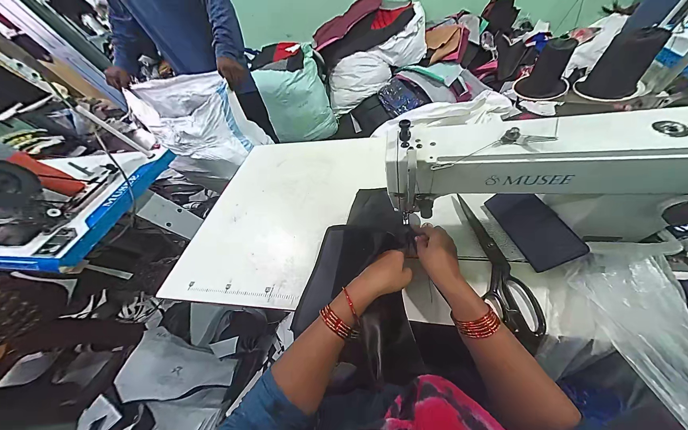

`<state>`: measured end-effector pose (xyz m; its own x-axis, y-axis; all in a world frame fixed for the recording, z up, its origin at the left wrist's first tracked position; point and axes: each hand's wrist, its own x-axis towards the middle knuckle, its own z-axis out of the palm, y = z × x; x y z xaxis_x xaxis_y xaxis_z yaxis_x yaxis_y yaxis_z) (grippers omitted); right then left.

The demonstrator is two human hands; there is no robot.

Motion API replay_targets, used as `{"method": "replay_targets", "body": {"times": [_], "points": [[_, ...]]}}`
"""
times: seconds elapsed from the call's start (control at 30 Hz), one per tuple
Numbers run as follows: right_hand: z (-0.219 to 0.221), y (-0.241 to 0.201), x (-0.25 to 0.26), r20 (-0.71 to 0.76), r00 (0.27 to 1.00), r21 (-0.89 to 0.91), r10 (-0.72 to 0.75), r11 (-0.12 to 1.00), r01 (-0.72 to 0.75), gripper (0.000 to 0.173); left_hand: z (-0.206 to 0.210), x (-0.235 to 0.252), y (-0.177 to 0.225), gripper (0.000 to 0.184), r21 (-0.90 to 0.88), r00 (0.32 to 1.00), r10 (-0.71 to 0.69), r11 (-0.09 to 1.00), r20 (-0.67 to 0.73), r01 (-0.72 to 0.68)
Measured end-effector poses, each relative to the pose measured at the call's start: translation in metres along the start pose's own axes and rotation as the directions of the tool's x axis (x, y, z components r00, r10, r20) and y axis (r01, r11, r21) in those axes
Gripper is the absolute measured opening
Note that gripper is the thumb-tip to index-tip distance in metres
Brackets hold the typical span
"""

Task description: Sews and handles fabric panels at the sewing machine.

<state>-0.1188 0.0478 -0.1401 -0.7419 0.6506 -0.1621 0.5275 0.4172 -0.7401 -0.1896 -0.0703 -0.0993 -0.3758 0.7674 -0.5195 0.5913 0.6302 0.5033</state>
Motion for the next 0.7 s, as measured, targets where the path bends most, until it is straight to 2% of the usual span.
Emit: {"method": "replay_targets", "body": {"times": [0.13,0.37,0.43,0.6,0.7], "points": [[0.0,0.002,-0.001,0.054,0.998,0.097,0.013,0.995,-0.018,0.03,-0.007,0.003,-0.014,0.037,-0.081,0.997,0.077,0.994,0.009,-0.076],[0.007,0.005,-0.009,0.112,0.993,0.372,0.041,0.925,-0.08,0.036,-0.004,-0.001,-0.007,0.037,-0.049,0.998,0.053,0.997,-0.025,-0.054],[0.008,0.006,-0.012,0.095,0.995,0.385,0.042,0.92,-0.076,0.037,-0.004,-0.001,-0.005,0.035,-0.046,0.998,0.055,0.997,-0.03,-0.056],[0.012,0.008,-0.018,0.053,0.998,0.345,0.022,0.938,-0.039,0.036,0.002,-0.001,-0.005,0.046,-0.053,0.999,0.04,0.998,-0.034,-0.041],[0.011,0.009,-0.019,0.045,0.999,0.35,0.021,0.936,-0.036,0.036,0.005,-0.002,-0.003,0.04,-0.038,0.997,0.051,0.998,-0.051,-0.053]]}}
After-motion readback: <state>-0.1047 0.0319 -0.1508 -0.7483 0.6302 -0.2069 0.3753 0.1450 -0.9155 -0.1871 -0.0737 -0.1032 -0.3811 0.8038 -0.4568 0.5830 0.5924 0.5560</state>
